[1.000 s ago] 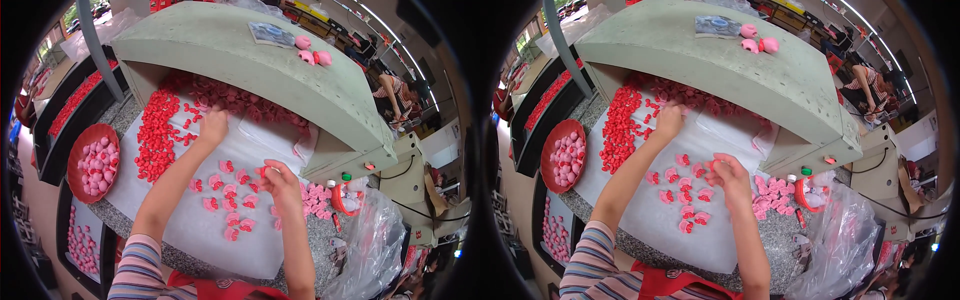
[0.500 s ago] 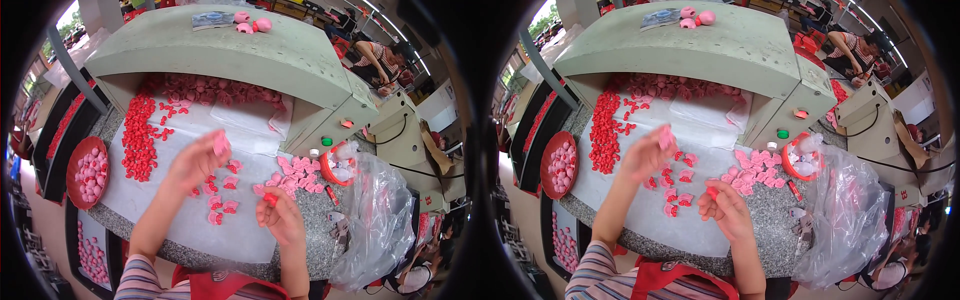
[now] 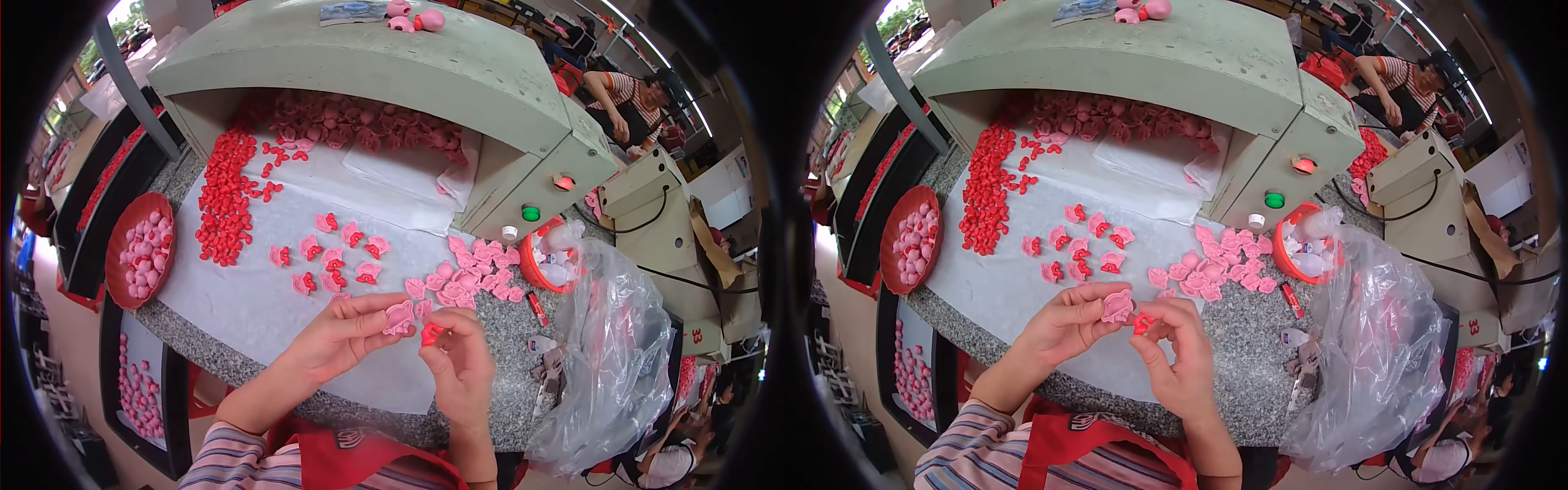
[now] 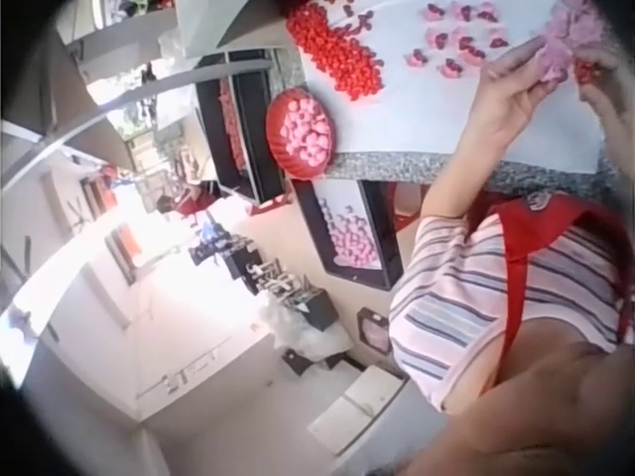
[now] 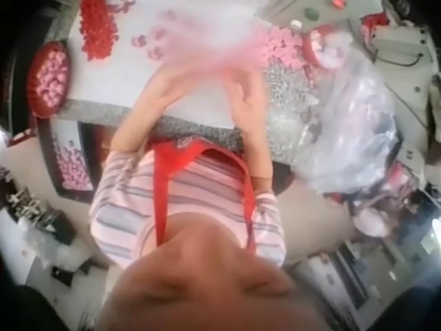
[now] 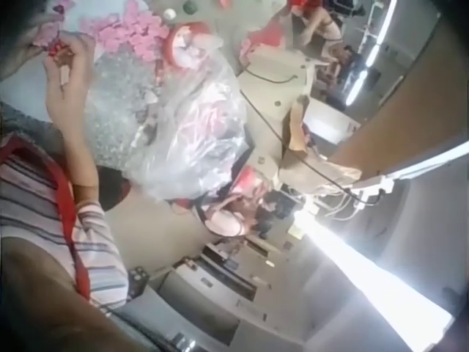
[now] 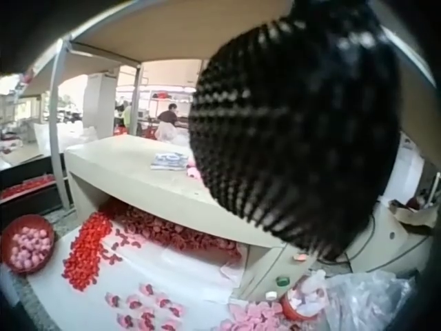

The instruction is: Assembling small plastic toy components by joining pink and red parts together.

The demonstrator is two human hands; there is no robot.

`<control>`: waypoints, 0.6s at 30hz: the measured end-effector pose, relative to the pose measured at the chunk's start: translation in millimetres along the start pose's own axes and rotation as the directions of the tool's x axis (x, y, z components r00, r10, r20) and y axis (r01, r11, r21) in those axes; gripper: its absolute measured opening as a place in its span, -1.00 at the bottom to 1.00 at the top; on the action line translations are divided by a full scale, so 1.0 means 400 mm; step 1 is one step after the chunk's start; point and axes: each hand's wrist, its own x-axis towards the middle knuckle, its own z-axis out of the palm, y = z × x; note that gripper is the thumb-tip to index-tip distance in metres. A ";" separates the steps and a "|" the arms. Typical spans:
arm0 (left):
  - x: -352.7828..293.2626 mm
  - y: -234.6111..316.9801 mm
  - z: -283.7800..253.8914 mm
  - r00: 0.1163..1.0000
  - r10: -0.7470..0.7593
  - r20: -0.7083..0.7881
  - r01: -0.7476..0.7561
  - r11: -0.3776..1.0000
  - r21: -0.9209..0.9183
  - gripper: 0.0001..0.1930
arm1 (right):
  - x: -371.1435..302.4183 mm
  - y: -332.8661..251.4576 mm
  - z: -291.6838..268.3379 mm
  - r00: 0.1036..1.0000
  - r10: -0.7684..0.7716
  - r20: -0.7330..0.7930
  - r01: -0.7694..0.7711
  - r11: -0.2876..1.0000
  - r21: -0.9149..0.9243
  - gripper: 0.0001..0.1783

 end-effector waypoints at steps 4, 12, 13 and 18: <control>0.001 -0.013 0.018 0.993 0.026 -0.116 -0.032 0.998 -0.045 -0.64 | 0.004 0.018 0.019 0.961 -0.277 0.024 0.261 0.868 -0.423 -0.65; -0.022 -0.046 0.002 0.968 0.036 -0.250 -0.042 0.999 -0.018 -0.71 | -0.032 0.033 0.049 0.954 -0.297 0.030 0.239 0.700 -0.673 -0.58; -0.025 -0.064 -0.006 0.974 0.000 -0.228 -0.009 0.999 -0.036 -0.74 | -0.038 0.029 0.046 0.948 -0.315 0.047 0.244 0.624 -0.742 -0.59; -0.040 -0.100 -0.010 0.987 0.009 -0.163 0.070 0.879 0.472 -0.80 | -0.063 0.018 -0.005 0.985 -0.154 0.082 0.166 0.681 -0.713 -0.67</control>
